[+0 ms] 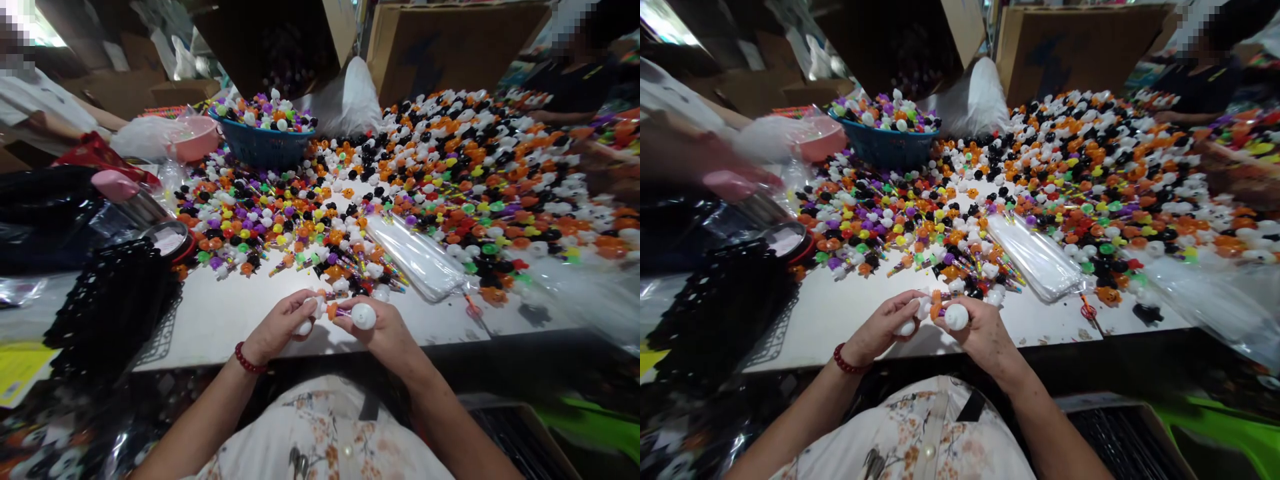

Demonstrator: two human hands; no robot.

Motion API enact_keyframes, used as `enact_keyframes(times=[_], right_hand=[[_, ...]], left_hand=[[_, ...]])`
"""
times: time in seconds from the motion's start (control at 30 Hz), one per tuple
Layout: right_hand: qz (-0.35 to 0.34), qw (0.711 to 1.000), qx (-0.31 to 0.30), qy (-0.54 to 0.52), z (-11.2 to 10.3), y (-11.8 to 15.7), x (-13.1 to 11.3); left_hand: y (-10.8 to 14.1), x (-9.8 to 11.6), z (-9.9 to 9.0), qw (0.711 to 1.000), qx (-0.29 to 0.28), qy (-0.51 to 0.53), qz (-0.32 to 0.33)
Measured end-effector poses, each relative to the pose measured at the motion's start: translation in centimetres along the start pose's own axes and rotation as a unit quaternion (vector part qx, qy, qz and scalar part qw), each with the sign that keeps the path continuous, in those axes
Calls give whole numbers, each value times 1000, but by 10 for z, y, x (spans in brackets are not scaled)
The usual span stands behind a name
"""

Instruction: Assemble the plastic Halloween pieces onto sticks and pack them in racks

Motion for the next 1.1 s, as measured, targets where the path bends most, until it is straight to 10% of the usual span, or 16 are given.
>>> enact_keyframes(times=[0.47, 0.67, 0.8, 0.97, 1.1], right_hand=[[82, 993, -23, -84, 28, -15, 31], [45, 991, 123, -10, -35, -58, 31], [-92, 942, 261, 190, -74, -80, 11], [8, 998, 54, 20, -8, -78, 24], [79, 987, -106, -96, 58, -55, 31]], left_hand=[[1, -7, 5, 997, 49, -27, -48], [-10, -1, -23, 979, 171, 113, 5], [-10, -6, -43, 916, 215, 339, -28], [-8, -12, -51, 878, 264, 399, -20], [-9, -14, -56, 891, 296, 343, 27]])
Point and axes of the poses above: each hand's wrist, its own y-axis away from the middle knuckle, its own z-axis out of the palm, x = y × z, the point moved 5 cm from there along -y, towards the middle knuckle, and after that the axes turned 4 degrees about z, right-handed, at the moved point
